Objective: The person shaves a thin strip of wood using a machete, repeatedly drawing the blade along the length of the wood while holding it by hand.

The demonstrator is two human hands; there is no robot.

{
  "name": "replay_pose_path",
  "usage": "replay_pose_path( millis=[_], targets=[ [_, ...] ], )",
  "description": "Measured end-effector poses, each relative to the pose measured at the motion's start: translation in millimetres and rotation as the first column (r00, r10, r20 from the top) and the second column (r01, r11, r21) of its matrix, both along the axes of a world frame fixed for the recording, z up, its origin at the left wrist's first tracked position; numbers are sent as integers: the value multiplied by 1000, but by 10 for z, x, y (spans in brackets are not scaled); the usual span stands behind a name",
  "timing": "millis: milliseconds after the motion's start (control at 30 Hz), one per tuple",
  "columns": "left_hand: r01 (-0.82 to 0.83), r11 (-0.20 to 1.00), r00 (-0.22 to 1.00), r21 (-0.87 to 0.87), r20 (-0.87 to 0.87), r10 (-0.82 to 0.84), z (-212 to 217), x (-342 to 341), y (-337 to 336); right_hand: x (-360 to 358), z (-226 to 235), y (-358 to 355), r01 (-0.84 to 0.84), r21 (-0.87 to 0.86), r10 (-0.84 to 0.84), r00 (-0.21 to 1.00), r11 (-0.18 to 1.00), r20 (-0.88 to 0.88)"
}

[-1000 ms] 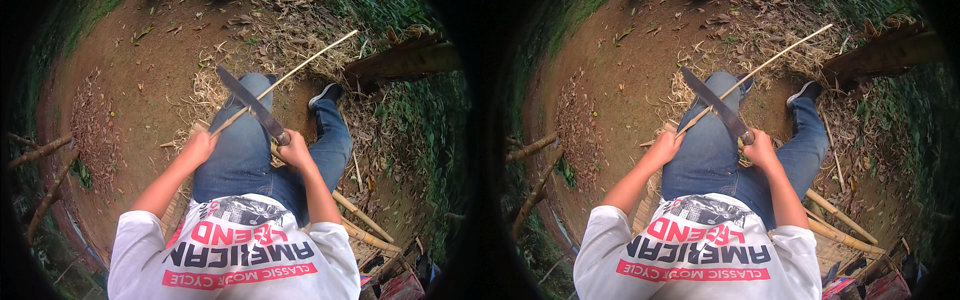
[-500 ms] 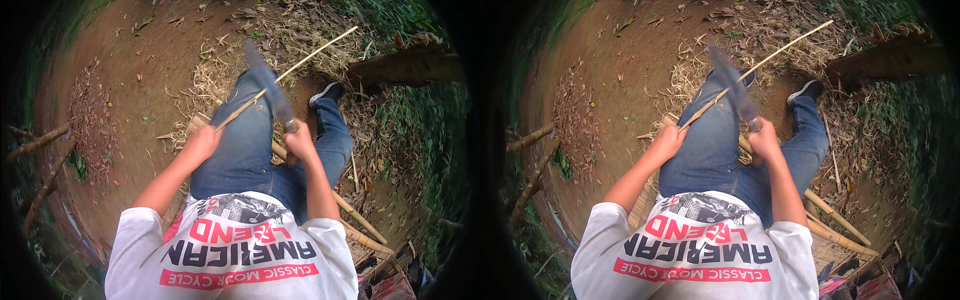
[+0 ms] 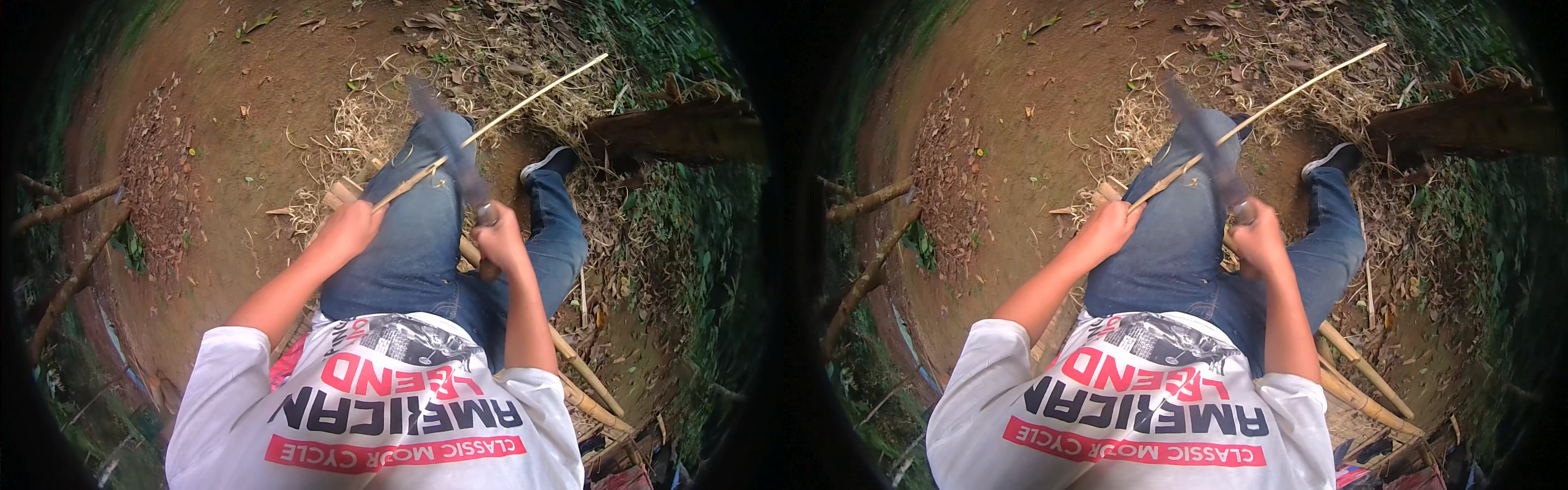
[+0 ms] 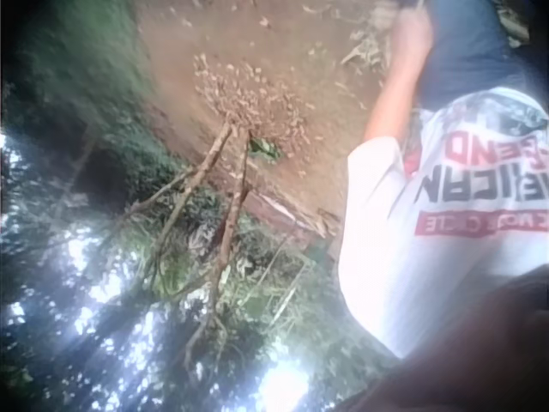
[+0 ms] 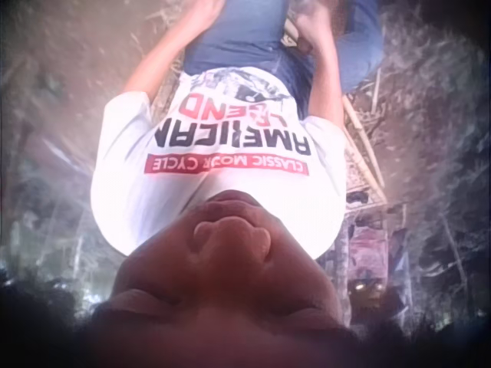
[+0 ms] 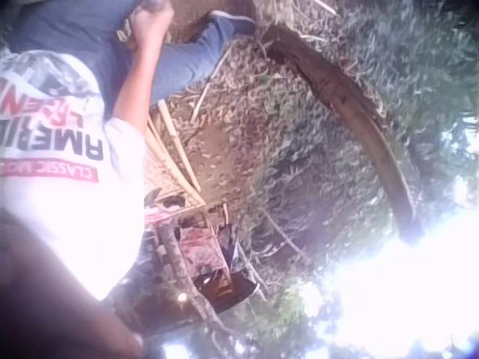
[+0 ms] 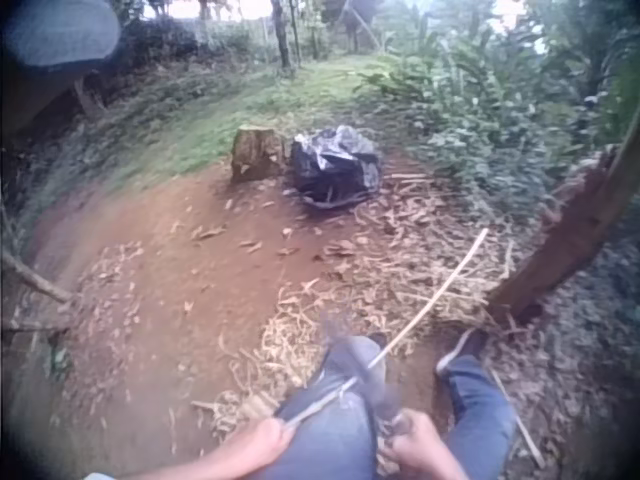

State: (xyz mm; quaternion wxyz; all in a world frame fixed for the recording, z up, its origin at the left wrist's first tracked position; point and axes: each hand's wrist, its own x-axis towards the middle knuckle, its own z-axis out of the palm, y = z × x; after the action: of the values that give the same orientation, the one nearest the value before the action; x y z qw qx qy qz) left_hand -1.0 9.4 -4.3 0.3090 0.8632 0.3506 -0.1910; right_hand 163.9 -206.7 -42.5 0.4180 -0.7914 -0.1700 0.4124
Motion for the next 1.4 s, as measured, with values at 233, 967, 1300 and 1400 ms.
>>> replay_pose_path(
  millis=[233,967,1300,1400],
  targets=[
    [-18,1000,1000,4,13,18,-24,18,-12,67,58,20,-4,-123,-14,990,992,-141],
    [-36,999,995,35,93,33,-72,-47,-53,-28,282,8,-50,-102,19,957,993,-291],
    [-54,998,997,37,53,52,17,-1,-68,-104,248,-78,-131,-112,118,986,985,-118],
    [-28,997,998,68,63,24,-18,-30,-78,15,261,-46,-1,-187,-48,966,982,-254]
  ],
)
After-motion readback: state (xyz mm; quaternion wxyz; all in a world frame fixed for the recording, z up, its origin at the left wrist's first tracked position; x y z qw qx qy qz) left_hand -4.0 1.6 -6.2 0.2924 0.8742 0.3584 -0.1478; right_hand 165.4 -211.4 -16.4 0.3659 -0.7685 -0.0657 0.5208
